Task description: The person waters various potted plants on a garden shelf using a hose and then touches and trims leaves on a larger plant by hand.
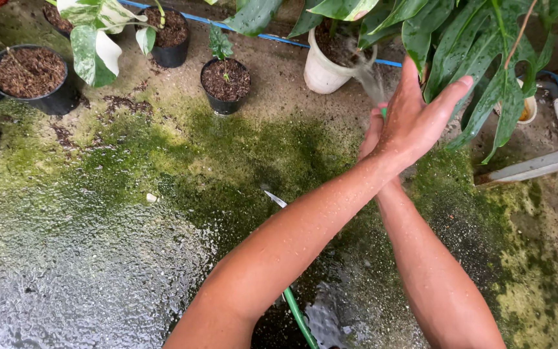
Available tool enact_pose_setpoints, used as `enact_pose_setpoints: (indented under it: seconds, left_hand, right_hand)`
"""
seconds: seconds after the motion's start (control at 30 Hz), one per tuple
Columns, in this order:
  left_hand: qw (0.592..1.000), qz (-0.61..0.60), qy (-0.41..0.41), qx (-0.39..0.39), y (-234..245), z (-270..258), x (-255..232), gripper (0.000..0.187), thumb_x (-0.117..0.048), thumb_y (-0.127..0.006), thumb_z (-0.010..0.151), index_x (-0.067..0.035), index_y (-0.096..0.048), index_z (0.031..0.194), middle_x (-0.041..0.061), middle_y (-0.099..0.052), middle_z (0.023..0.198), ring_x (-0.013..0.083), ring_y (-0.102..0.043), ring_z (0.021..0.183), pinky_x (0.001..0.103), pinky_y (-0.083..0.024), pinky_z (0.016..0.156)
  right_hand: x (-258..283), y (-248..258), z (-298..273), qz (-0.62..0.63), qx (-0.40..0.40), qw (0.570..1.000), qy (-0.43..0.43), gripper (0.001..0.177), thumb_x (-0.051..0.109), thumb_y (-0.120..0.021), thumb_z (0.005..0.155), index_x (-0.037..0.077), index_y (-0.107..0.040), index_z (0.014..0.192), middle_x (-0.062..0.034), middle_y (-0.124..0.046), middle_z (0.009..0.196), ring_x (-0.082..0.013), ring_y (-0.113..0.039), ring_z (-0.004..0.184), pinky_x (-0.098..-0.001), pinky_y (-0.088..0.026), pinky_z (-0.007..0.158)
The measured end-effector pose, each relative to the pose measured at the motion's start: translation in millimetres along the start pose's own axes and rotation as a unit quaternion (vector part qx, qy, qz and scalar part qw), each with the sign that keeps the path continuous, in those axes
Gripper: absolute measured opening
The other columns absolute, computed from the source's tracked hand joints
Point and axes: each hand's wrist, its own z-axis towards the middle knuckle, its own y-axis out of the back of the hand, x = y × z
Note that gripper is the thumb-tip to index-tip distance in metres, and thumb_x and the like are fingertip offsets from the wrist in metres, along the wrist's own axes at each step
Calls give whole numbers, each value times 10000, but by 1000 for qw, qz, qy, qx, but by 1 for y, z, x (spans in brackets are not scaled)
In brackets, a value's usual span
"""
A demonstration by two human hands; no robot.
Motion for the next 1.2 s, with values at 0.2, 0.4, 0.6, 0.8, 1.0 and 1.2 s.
enact_pose_setpoints:
  seconds: [0.2,0.4,0.6,0.8,1.0,1.2]
  left_hand:
    - [999,17,39,6,-1,-1,12,1218,-659,-556,866,28,51,1667,309,-41,1718,436,-132,1577,554,-192,1227]
    - [1000,1,17,-9,0,0,11,1205,-649,-607,909,25,40,1669,318,-36,1719,443,-138,1578,571,-197,1217]
    - [999,32,40,2,2,6,4,1161,-642,-574,900,24,-9,1664,305,-120,1714,447,-228,1552,602,-221,1205]
    - [1000,-19,-5,-13,-14,8,17,1121,-651,-619,933,9,-75,1657,326,-201,1675,462,-303,1488,591,-307,1132]
    - [996,-72,-47,-8,-27,-1,25,988,-663,-632,979,43,-245,1551,304,-506,1426,443,-642,1179,569,-462,1169]
    - [996,-7,-84,-5,-20,5,18,1103,-609,-586,948,62,-109,1682,363,-284,1627,501,-345,1511,583,-348,1198]
  right_hand:
    - [-1,-7,-6,18,16,999,-35,331,398,-516,1092,129,-505,1285,62,-437,733,-62,-397,515,-251,-334,410]
    - [-11,1,-1,28,11,999,-30,298,387,-519,1096,163,-494,1291,56,-428,715,-69,-392,502,-256,-326,400]
    - [-6,1,-4,27,26,999,-16,270,377,-521,1099,197,-482,1297,51,-419,697,-75,-386,488,-261,-319,390]
    - [7,-1,-2,51,62,997,-8,248,367,-524,1103,230,-471,1302,46,-409,679,-82,-380,474,-266,-311,381]
    - [22,2,-6,76,46,995,49,185,318,-515,1141,240,-450,1295,28,-372,653,-91,-364,469,-267,-297,390]
    - [21,3,-2,113,23,993,20,196,356,-500,1158,234,-442,1301,52,-377,699,-77,-365,500,-258,-324,416]
